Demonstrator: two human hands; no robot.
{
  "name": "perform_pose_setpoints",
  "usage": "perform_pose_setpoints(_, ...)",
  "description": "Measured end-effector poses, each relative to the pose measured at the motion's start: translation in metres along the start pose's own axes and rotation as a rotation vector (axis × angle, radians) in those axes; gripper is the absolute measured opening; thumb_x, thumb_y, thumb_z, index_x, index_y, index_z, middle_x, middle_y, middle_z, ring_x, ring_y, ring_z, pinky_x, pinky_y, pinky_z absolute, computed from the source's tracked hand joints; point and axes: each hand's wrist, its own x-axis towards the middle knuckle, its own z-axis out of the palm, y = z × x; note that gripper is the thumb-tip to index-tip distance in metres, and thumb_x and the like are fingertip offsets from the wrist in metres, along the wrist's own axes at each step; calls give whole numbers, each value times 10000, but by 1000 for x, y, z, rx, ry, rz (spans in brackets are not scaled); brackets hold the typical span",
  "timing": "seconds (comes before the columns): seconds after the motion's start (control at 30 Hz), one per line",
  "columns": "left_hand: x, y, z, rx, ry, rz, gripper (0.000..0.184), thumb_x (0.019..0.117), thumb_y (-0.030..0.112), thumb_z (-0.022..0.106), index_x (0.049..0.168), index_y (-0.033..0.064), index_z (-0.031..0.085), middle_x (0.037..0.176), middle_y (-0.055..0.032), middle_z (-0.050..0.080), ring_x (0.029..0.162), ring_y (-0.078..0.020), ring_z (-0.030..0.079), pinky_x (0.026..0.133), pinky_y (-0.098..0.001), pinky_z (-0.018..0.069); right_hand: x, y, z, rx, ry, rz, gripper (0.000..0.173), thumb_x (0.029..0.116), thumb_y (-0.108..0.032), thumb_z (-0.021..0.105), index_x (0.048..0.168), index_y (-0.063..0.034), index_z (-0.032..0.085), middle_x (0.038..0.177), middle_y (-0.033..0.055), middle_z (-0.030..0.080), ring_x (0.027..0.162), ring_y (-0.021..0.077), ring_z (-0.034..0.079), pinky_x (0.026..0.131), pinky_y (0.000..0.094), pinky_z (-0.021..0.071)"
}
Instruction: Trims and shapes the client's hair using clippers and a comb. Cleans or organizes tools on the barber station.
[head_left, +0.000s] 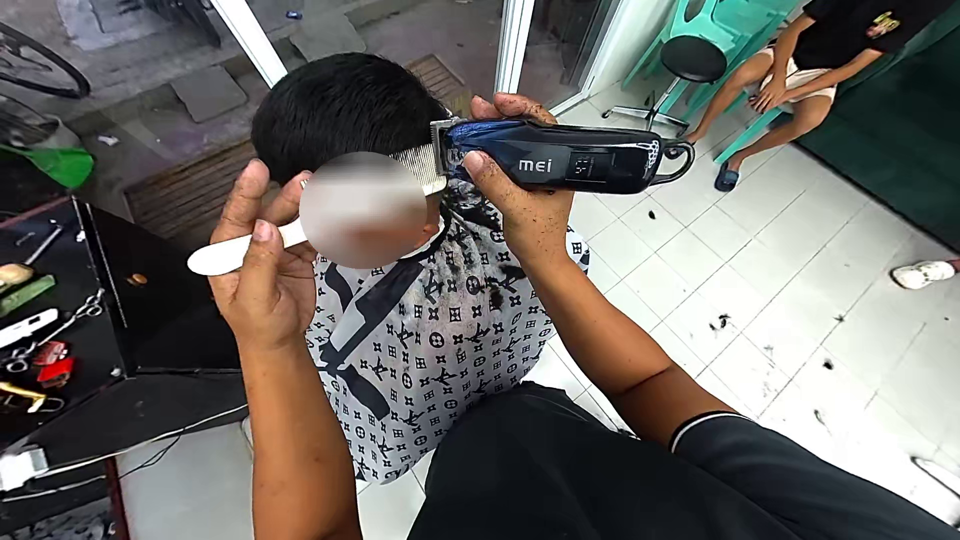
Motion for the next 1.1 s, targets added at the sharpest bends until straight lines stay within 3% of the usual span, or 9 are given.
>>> perform_pose_setpoints(0.2, -2, 9, 7, -3, 10, 7, 419, 1066, 216, 518, 1475, 134, 483, 1315, -33, 697, 1053, -155, 726, 862, -287, 607, -11, -9, 23, 31, -121, 7, 577, 813, -20, 801, 1285, 155, 519, 1264, 205, 663, 1211, 207, 641, 1078, 369, 515)
perform_pose_setpoints(0.3, -21, 15, 5, 102, 13, -101, 413, 1072, 245, 497, 1474, 151, 506, 1311, -17, 697, 1015, -147, 727, 868, -264, 600, -18, -10, 19, 42, -173, -3, 607, 815, -17, 801, 1309, 176, 505, 1292, 221, 649, 1232, 208, 629, 1089, 354, 503)
perform_pose_setpoints(0.43, -35, 12, 2, 161, 7, -198, 403, 1056, 269, 534, 1426, 110, 549, 1303, -27, 693, 995, -140, 725, 818, -268, 611, -22, 6, -7, 25, -54, 4, 649, 857, -53, 787, 1370, 178, 465, 1344, 222, 637, 1286, 230, 612, 1131, 383, 479)
perform_pose_setpoints(0.67, -9, 15, 19, 196, 33, -85, 429, 1070, 241, 500, 1482, 123, 478, 1313, -20, 695, 1014, -164, 732, 851, -271, 608, -18, 24, -14, 156, 106, 95, 563, 848, -14, 777, 1326, 139, 522, 1305, 217, 658, 1272, 254, 620, 1124, 404, 479)
perform_pose_setpoints(0.87, -10, 20, 29, 217, 21, -44, 445, 1072, 224, 497, 1498, 102, 457, 1329, -43, 684, 1049, -192, 724, 890, -295, 604, -20, 10, 3, 158, -16, 84, 599, 844, -31, 776, 1329, 182, 496, 1322, 243, 633, 1272, 241, 613, 1125, 384, 479)
perform_pose_setpoints(0.97, -18, 25, 30, 314, -12, -113, 443, 1067, 264, 526, 1481, 111, 493, 1329, -15, 686, 1047, -153, 721, 870, -288, 607, -25, 5, 1, 142, -87, 60, 616, 846, -34, 779, 1341, 188, 487, 1339, 243, 623, 1291, 228, 600, 1135, 364, 468)
perform_pose_setpoints(1.1, -22, 27, 35, 379, 5, -183, 443, 1066, 272, 513, 1469, 90, 484, 1328, -11, 677, 1017, -145, 722, 843, -292, 617, -27, 27, -17, 191, 68, 57, 540, 850, -18, 772, 1304, 147, 530, 1320, 236, 642, 1281, 269, 613, 1121, 417, 487)
